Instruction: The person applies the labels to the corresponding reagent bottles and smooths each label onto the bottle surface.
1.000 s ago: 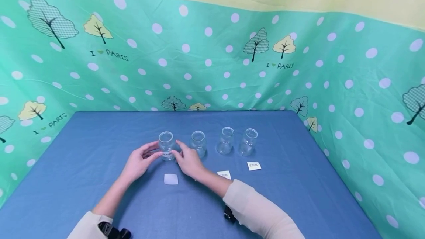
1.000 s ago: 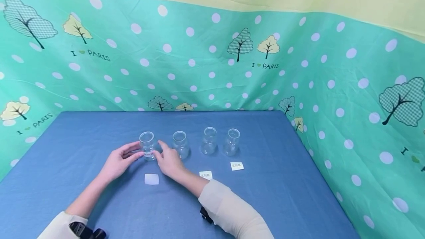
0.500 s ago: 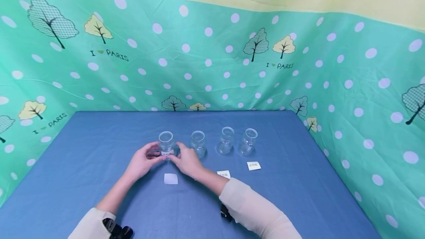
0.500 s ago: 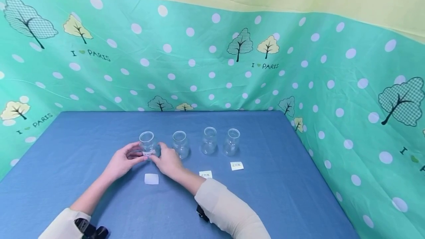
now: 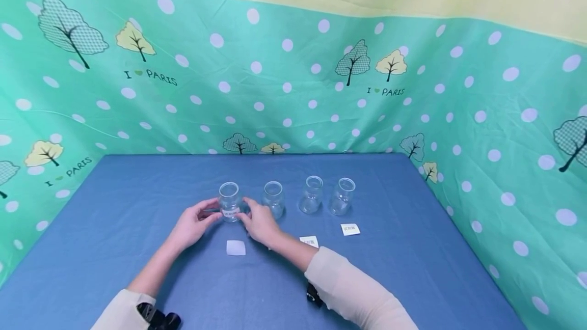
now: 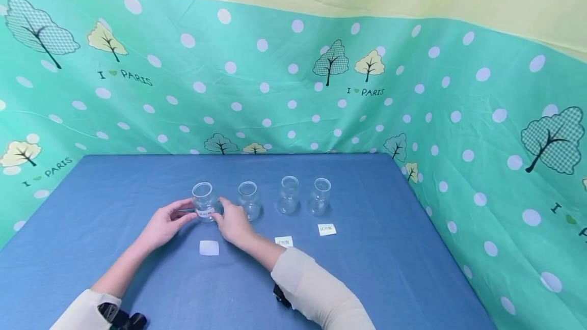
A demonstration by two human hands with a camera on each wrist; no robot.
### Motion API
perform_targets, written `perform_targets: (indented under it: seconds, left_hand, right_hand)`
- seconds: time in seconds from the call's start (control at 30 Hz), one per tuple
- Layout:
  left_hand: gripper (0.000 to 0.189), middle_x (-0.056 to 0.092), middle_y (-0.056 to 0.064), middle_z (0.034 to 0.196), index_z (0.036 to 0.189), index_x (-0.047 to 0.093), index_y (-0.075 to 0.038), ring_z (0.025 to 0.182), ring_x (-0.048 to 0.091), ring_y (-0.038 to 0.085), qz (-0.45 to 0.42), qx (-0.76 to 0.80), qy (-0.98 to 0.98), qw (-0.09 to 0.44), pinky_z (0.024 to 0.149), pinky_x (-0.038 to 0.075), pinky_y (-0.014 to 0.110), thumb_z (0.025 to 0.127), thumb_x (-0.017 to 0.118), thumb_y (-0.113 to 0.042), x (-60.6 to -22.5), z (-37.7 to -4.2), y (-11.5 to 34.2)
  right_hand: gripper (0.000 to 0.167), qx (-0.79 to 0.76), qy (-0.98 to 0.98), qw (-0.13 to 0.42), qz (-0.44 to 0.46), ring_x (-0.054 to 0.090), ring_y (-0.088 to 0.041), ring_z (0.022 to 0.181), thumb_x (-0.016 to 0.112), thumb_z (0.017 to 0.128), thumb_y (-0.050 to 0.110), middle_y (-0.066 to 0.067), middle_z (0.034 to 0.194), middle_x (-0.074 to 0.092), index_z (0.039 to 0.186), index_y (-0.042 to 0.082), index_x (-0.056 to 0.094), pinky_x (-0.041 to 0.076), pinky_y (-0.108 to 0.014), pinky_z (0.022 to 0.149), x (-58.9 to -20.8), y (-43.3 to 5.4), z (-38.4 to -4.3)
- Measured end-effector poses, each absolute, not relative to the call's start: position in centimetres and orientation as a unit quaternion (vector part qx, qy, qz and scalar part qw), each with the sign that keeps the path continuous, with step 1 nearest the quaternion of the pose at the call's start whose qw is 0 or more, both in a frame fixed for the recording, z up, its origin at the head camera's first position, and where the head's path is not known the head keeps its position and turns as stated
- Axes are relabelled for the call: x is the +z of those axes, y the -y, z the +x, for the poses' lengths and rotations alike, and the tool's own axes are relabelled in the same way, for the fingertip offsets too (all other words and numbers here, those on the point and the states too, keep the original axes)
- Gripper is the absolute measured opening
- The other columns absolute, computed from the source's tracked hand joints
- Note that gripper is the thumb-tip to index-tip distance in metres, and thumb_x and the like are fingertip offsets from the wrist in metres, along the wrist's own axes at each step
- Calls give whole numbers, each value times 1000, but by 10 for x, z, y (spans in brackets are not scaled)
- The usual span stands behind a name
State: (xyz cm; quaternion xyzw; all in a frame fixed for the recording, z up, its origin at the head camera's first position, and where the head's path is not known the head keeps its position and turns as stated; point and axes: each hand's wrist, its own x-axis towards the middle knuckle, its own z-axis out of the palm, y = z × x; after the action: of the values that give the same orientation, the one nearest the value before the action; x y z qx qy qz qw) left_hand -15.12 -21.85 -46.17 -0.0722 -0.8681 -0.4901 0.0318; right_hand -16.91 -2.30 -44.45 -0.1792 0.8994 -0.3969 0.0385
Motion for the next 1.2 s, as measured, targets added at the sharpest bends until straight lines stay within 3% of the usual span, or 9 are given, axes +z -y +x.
perform_targets:
  seconds: [0.27, 0.6, 0.83, 1.2]
  left_hand:
    - [42, 64, 17, 117, 122, 58, -4, 95, 65, 28, -45, -467, 882, 40, 71, 50, 21, 88, 64, -29, -451, -142, 223]
    - [32, 69, 9, 100, 109, 64, -7, 83, 63, 16, -56, -418, 906, 36, 70, 50, 22, 86, 67, -30, -434, -129, 211]
    - [30, 69, 4, 97, 106, 66, -7, 82, 63, 13, -89, -422, 902, 24, 71, 50, 22, 85, 69, -29, -426, -123, 192]
    - [28, 68, 8, 97, 103, 66, -4, 83, 65, 15, -186, -399, 898, -7, 73, 52, 26, 85, 68, -26, -427, -127, 156]
  right_hand:
    - [42, -432, -882, 50, -180, 49, -2, 38, 60, 91, 20, -7, 63, 64, 129, 3, 51, 42, -17, 48, -437, 12, -161]
    - [12, -368, -901, 38, -228, 52, 0, 61, 64, 87, 22, 3, 72, 65, 92, 12, 69, 41, -15, 59, -428, -14, -154]
    - [12, -345, -898, 52, -267, 54, 0, 64, 66, 85, 22, 3, 75, 66, 91, 13, 70, 43, -14, 62, -427, -34, -150]
    - [12, -338, -893, 79, -284, 56, -7, 67, 68, 83, 17, 0, 76, 65, 92, 8, 69, 43, -17, 63, -430, -67, -156]
